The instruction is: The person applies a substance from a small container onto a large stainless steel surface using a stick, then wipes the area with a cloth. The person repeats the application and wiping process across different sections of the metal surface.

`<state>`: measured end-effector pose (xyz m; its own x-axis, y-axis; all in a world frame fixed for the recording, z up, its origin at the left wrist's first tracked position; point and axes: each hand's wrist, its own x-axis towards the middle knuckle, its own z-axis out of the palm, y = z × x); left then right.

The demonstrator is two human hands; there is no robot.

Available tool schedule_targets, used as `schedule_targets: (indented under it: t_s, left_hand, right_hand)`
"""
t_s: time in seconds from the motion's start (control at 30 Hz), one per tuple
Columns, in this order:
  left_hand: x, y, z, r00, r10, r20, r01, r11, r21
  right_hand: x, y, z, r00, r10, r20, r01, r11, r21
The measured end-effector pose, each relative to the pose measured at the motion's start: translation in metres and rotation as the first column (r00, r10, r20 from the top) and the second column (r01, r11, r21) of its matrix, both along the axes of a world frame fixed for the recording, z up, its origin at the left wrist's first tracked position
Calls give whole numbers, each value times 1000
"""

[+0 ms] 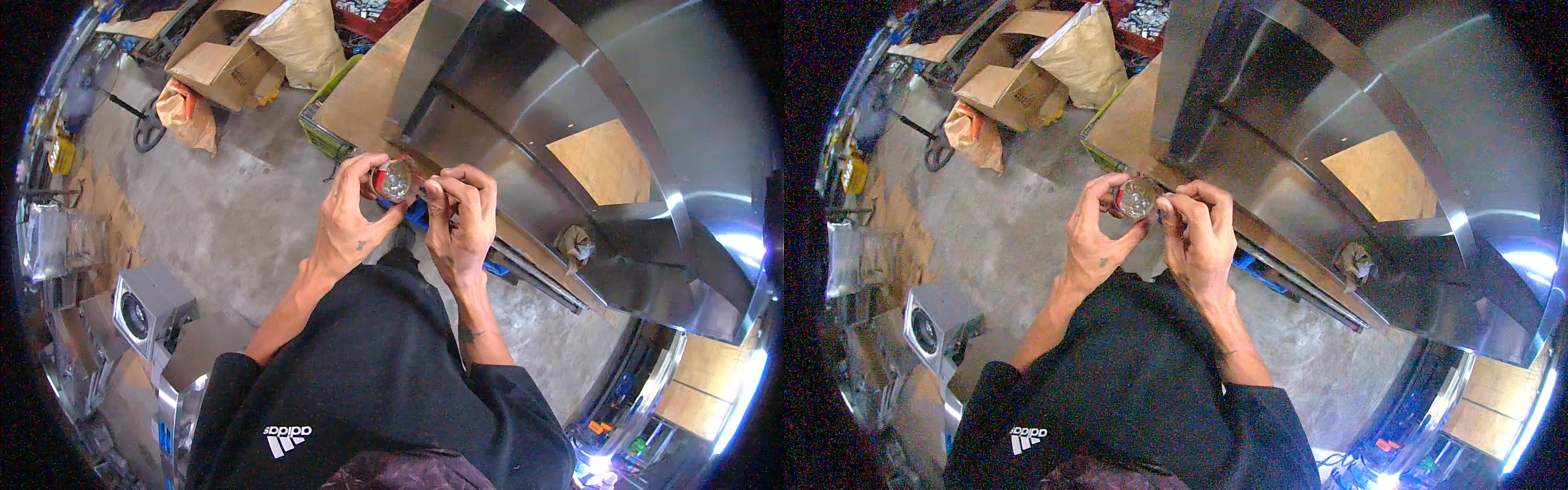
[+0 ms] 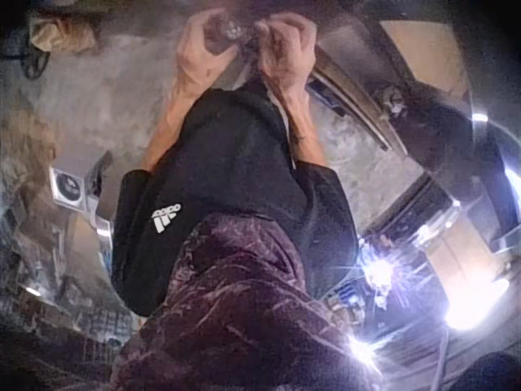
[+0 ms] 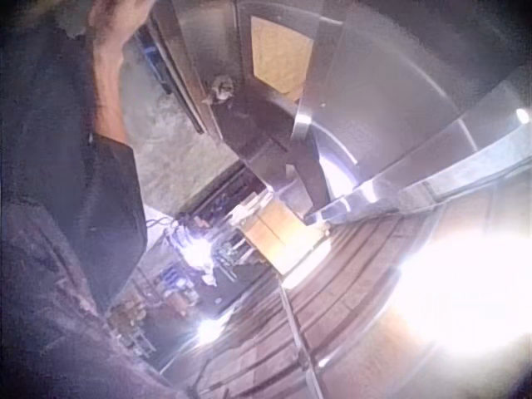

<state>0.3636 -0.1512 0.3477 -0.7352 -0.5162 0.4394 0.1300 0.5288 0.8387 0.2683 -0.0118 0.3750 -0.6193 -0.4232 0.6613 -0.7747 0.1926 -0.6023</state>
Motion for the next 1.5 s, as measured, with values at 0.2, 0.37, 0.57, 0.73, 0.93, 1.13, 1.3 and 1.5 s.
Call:
schedule_targets:
  t_s: [0.2, 0.37, 0.57, 0.73, 0.93, 1.13, 1.3, 1.5]
  left_hand:
    - [-26, 22, 2, 1000, 15, -27, -16, 999, -33]
    - [-65, 55, -4, 997, 72, -11, -73, 996, -42]
    - [-112, 102, 8, 995, 93, 21, -96, 981, 169]
    - [-135, 130, -6, 991, 133, -26, -125, 973, 195]
    - [-138, 152, -15, 973, 217, 83, -229, 953, 200]
    - [-139, 161, -17, 963, 247, 113, -265, 944, 195]
    - [-142, 169, -16, 953, 274, 126, -292, 944, 155]
    - [-141, 174, -19, 959, 227, 169, -253, 955, 155]
  right_hand:
    - [-27, 24, 0, 999, 24, -21, -23, 1000, 4]
    - [-64, 54, -2, 997, 71, 40, -68, 995, -79]
    - [-131, 103, 2, 993, 86, 80, -61, 958, -280]
    - [-236, 140, -1, 966, -254, 46, 255, 914, -315]
    - [-357, 147, 24, 940, -291, -180, 179, 867, -465]
    - [-396, 150, 21, 951, -241, -196, 108, 848, -518]
    - [-403, 152, 20, 948, -277, -157, 193, 892, -409]
    - [-399, 145, 20, 928, -340, -151, 248, 867, -432]
